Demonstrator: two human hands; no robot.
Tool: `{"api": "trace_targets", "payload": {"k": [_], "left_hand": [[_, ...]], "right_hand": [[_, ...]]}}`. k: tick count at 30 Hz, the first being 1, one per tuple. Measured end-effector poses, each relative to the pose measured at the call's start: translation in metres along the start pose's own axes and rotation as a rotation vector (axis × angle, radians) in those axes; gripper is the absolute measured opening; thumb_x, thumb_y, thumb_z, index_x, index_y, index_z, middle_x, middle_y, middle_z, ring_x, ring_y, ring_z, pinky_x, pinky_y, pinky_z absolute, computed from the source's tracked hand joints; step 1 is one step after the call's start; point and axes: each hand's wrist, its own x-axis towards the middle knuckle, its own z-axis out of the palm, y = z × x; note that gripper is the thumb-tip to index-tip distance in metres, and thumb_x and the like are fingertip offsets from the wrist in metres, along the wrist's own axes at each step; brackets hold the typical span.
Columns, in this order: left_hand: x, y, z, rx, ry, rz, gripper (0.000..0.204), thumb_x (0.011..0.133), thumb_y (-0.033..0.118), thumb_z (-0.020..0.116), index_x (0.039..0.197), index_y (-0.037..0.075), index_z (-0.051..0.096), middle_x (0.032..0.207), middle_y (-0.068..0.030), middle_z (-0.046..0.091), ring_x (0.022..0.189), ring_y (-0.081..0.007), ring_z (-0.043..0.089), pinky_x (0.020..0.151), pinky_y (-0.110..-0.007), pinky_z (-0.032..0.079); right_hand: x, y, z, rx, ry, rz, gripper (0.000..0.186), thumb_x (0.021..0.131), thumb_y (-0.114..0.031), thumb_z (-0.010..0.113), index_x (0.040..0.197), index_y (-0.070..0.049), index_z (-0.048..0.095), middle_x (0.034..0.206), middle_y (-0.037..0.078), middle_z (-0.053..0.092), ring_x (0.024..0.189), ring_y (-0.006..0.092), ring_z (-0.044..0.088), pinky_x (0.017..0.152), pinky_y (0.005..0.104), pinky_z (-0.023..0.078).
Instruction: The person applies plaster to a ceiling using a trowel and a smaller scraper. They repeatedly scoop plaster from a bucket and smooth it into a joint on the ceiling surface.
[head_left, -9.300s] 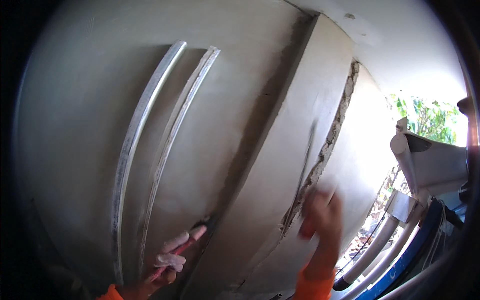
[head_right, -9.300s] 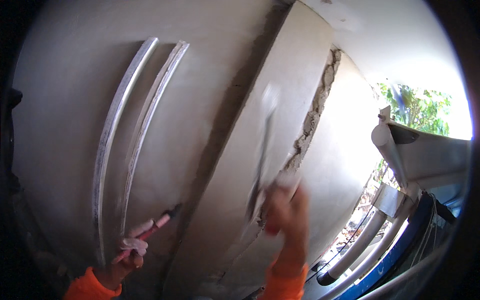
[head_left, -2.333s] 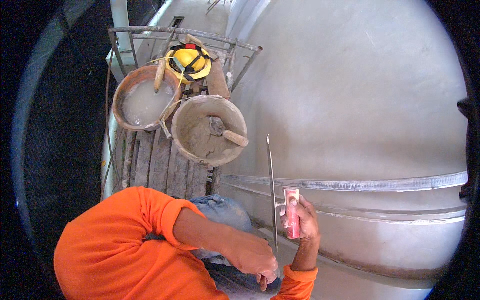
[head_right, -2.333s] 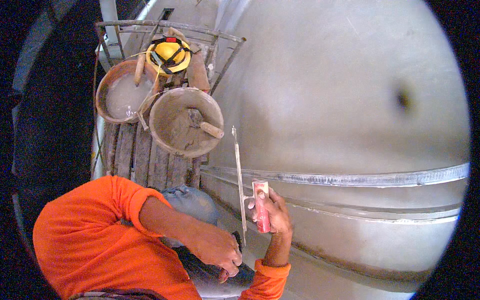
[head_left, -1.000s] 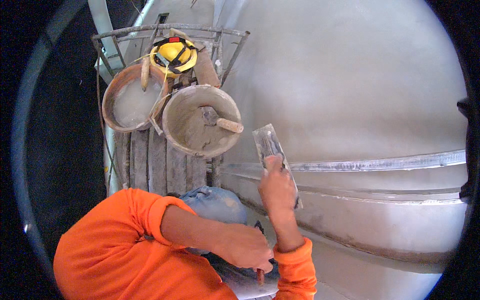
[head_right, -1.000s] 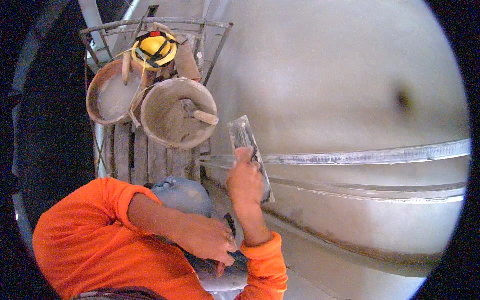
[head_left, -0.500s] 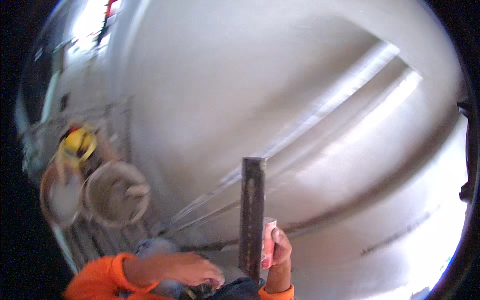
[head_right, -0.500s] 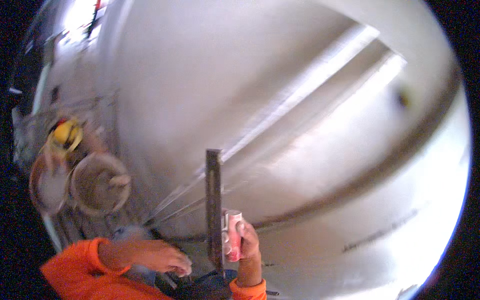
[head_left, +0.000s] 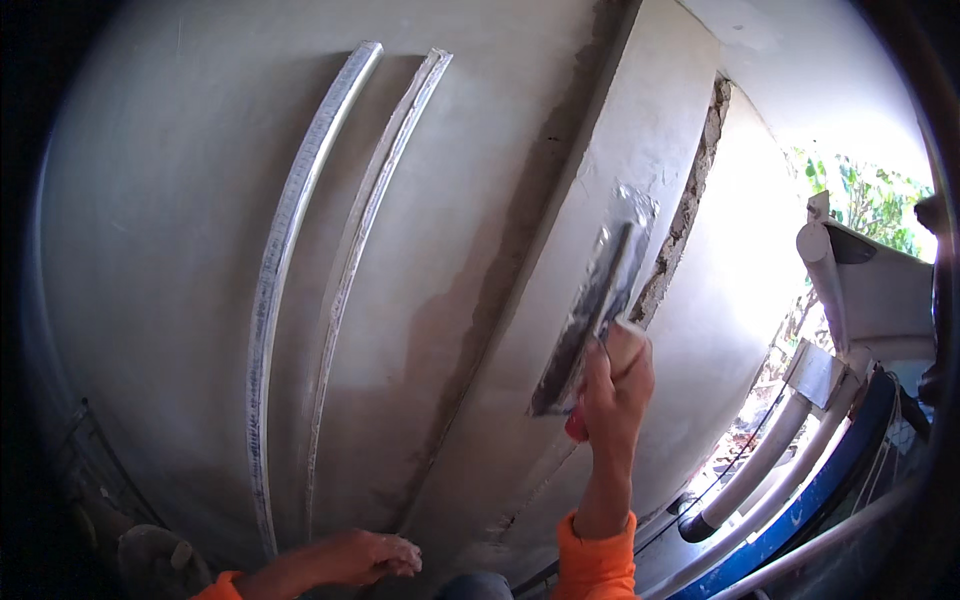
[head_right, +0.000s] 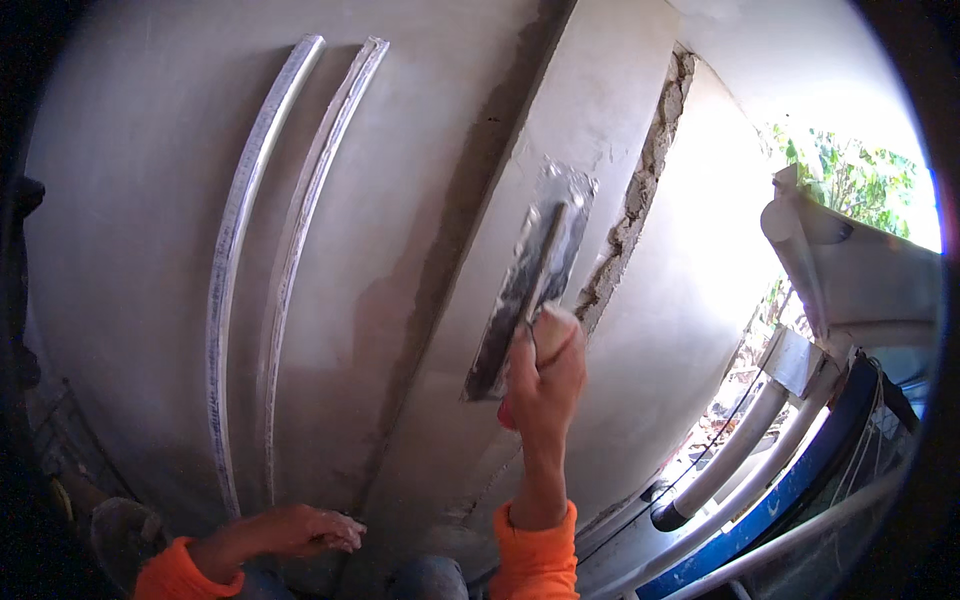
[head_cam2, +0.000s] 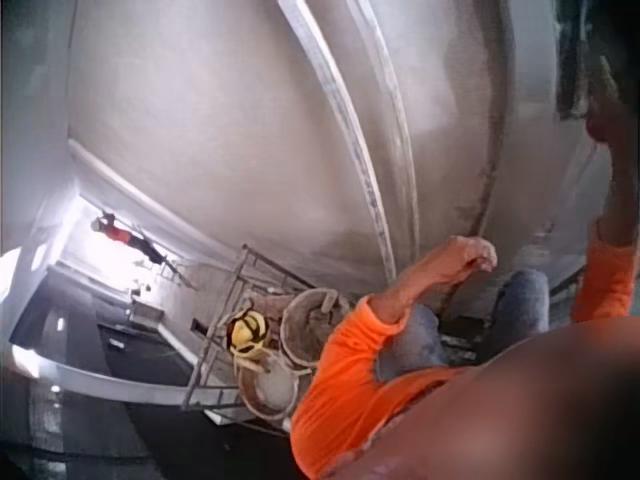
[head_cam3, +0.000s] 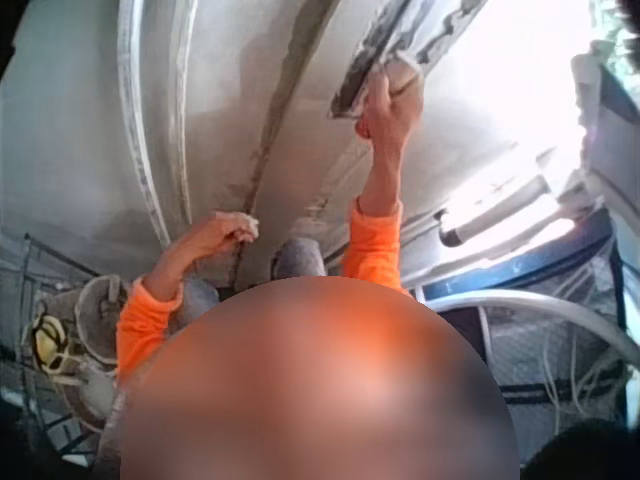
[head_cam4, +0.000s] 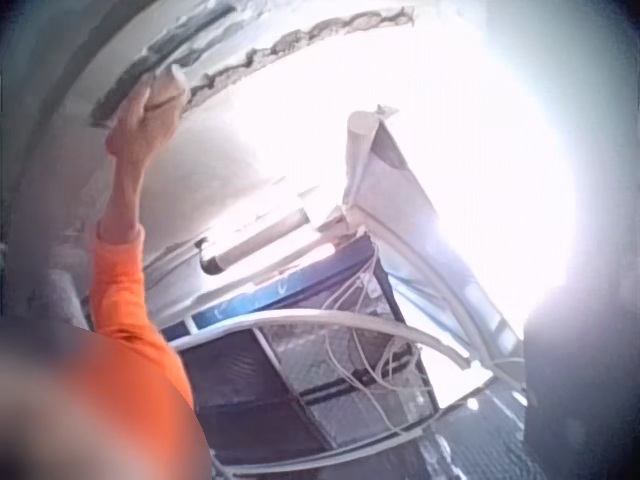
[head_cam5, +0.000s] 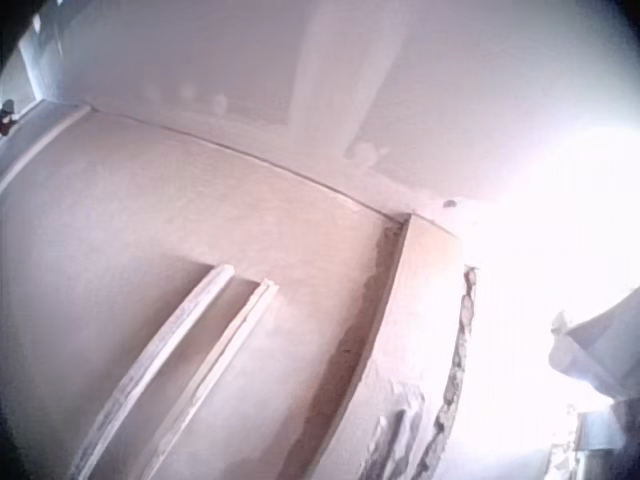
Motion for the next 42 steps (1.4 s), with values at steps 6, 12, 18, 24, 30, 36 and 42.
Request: {"api": "trace_targets", "payload": {"k": [6,12,18,24,30,36,42], "left_hand": [[-0.001,-0.042,0.026,-0.088,-0.054,-0.046,0.019,0.102,0.018,0.066,0.120,0.014,0.072,0.129,-0.0074,0.073,0.115,-0.0279,0.072,0.097,-0.038,0.059],[-0.020,-0.061,0.022,-0.121,-0.014,-0.056,0.021,0.103,0.021,0.066,0.122,0.012,0.071,0.123,-0.0052,0.075,0.110,-0.0278,0.073,0.096,-0.039,0.058],[-0.026,-0.054,0.013,-0.062,-0.048,-0.143,0.021,0.103,0.020,0.066,0.122,0.013,0.072,0.119,-0.0053,0.076,0.109,-0.0269,0.074,0.095,-0.039,0.058],[-0.024,-0.056,0.013,-0.091,-0.039,-0.162,0.022,0.105,0.025,0.063,0.123,0.015,0.072,0.113,-0.0030,0.078,0.106,-0.0263,0.075,0.094,-0.039,0.058],[-0.015,-0.065,0.012,-0.034,-0.086,-0.178,0.023,0.104,0.020,0.062,0.125,0.014,0.070,0.119,-0.0043,0.076,0.108,-0.0272,0.074,0.094,-0.039,0.058],[-0.017,-0.068,0.012,-0.048,-0.049,-0.157,0.025,0.107,0.029,0.059,0.124,0.015,0.070,0.115,-0.0042,0.077,0.106,-0.0284,0.074,0.092,-0.040,0.058],[-0.021,-0.068,0.009,-0.062,-0.038,-0.127,0.025,0.106,0.031,0.061,0.122,0.015,0.071,0.116,-0.0049,0.076,0.106,-0.0305,0.073,0.092,-0.041,0.058]], "right_hand": [[0.026,-0.006,0.030,-0.247,0.085,-0.102,0.037,0.095,-0.020,0.068,0.125,0.001,0.060,0.093,0.020,0.071,0.085,0.0367,0.072,0.082,0.0462,0.056],[0.035,-0.002,0.045,-0.297,0.073,-0.031,0.038,0.095,-0.019,0.068,0.125,0.002,0.056,0.099,0.027,0.071,0.092,0.0441,0.073,0.084,0.0498,0.056],[0.010,0.011,0.034,-0.388,0.184,-0.047,0.036,0.095,-0.018,0.068,0.124,0.001,0.057,0.098,0.024,0.071,0.090,0.0384,0.073,0.084,0.0464,0.056],[0.034,0.005,0.024,-0.312,0.171,-0.077,0.033,0.095,-0.017,0.069,0.121,0.000,0.059,0.086,0.018,0.071,0.073,0.0289,0.073,0.070,0.0403,0.057],[0.053,-0.007,0.047,-0.329,0.113,-0.076,0.034,0.096,-0.021,0.067,0.121,0.000,0.057,0.095,0.025,0.072,0.086,0.0393,0.074,0.080,0.0479,0.057],[0.060,-0.031,0.060,-0.389,0.196,-0.022,0.036,0.097,-0.021,0.066,0.125,0.000,0.054,0.104,0.028,0.071,0.099,0.0462,0.072,0.088,0.0524,0.054],[0.055,-0.046,0.068,-0.280,0.160,0.006,0.036,0.097,-0.021,0.066,0.124,0.000,0.054,0.103,0.028,0.071,0.099,0.0484,0.071,0.089,0.0529,0.054]]}}
